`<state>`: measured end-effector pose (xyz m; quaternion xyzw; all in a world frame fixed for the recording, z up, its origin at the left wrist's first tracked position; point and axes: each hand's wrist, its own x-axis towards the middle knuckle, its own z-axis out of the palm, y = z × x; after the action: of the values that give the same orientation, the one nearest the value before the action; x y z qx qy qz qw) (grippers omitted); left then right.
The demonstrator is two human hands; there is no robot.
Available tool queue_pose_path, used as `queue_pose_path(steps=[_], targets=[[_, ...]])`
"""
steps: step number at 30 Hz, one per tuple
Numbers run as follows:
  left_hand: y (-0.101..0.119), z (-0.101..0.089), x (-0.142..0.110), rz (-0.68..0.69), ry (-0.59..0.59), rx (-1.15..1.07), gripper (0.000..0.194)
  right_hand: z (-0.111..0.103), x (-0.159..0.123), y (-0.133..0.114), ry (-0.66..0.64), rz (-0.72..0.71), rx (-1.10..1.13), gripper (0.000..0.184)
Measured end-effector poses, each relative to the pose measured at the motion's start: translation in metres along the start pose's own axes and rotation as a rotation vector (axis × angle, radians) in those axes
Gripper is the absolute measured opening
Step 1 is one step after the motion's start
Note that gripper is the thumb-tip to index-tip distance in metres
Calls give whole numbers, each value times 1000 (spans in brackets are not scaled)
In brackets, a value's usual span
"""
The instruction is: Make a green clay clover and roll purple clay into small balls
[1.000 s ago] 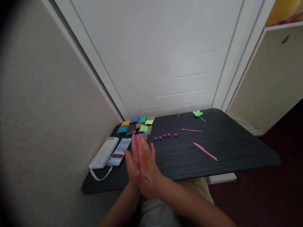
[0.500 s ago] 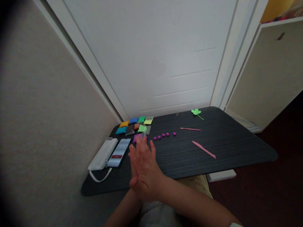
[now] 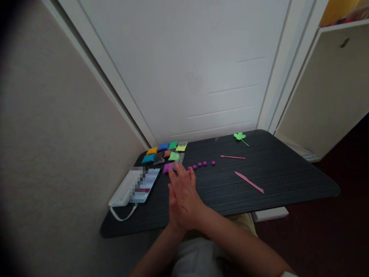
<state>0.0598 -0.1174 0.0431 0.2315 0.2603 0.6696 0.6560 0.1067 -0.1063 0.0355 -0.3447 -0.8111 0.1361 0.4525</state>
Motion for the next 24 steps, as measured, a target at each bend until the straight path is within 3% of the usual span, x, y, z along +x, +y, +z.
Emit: queue_pose_path(steps=[3,8,11,13,16,18,21,24], targets=[[2,-6,3,-42,-90,-53,51,1,-2,14,-43,78,-45,69],[6,-11,11,-56,40,-48,53,3,-18,2,-158,17,-1,71],[-4,-6,8,52,71,-50,48,1,-9,-4,-106,-1,3,72],[-6,-4,6,64,23,-67,46,0,-1,3,-61,24,-39,70],[3,-8,11,-119,-87,-104,48,1,1,18,-89,63,-118,66],[11,-14,16,-187,-42,-113,51,3,-6,20,-134,57,-134,67],[12,-18,19,-109,81,-83,54,4,-15,8,-181,-24,-97,70],[-3,-11,13,119,125,-92,58,3,-10,-4,-140,-64,-39,71]])
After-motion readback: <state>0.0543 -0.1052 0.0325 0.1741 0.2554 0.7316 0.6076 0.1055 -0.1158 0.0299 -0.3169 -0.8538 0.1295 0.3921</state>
